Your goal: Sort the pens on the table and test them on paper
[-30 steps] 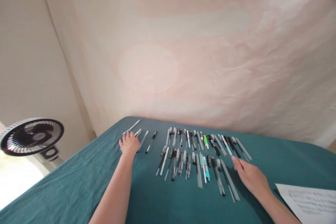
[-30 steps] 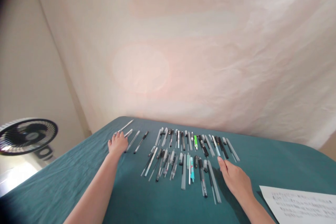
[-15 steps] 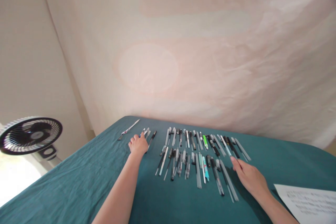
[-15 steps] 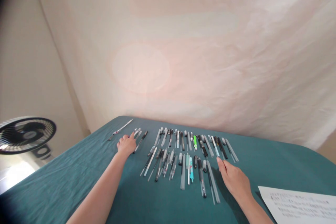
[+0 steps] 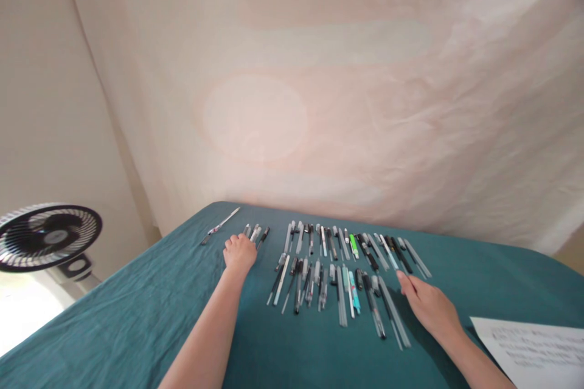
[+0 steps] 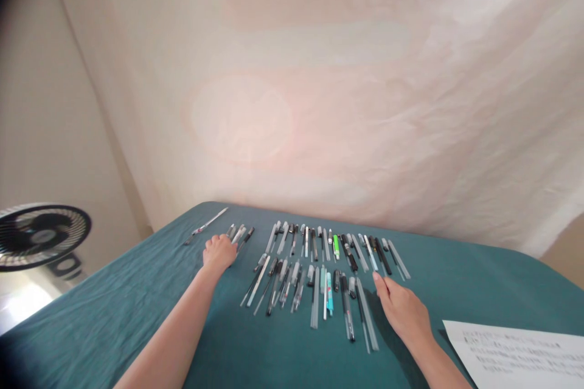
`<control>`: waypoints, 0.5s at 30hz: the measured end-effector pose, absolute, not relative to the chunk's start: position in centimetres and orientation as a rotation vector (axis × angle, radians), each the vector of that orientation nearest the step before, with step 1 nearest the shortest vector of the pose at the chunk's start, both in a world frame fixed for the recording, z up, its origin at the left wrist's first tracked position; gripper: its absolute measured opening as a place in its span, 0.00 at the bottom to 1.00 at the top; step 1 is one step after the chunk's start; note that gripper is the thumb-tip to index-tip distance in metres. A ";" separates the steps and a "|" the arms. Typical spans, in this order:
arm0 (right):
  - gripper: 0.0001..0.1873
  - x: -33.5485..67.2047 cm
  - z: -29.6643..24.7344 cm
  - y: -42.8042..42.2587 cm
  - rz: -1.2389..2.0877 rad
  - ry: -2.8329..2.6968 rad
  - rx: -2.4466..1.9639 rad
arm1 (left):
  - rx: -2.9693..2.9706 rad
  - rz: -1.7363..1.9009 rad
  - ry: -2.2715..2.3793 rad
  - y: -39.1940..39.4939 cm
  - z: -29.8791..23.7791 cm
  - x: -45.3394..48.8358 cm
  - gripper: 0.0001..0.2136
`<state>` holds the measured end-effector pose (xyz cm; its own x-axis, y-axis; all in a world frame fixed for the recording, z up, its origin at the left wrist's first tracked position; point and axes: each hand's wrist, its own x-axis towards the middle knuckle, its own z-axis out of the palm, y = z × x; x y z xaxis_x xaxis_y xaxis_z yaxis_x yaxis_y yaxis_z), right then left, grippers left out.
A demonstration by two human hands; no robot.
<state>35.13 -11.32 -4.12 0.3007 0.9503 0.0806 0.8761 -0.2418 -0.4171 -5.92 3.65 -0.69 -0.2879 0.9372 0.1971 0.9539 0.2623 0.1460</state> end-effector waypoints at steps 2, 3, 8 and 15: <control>0.29 35.1 -4.1 -11.4 0.261 -1.634 -2.191 | -1.821 -0.370 -2.455 3.7 -0.6 -6.0 0.19; 0.29 35.1 -4.1 -11.4 0.258 -1.633 -2.190 | -1.819 -0.377 -2.463 3.7 -0.5 -6.0 0.20; 0.29 35.0 -4.0 -11.5 0.250 -1.617 -2.179 | -1.812 -0.447 -2.493 3.5 0.3 -6.2 0.19; 0.29 35.4 -3.7 -11.2 0.316 -1.400 -1.986 | -2.011 -0.699 -2.319 3.3 4.6 -3.6 0.17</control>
<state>35.37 -11.19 -3.72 0.3927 0.9020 0.1792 0.7377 -0.1926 -0.6471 -3.56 3.32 4.57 -0.1838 0.9427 0.2785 0.9396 0.0853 0.3314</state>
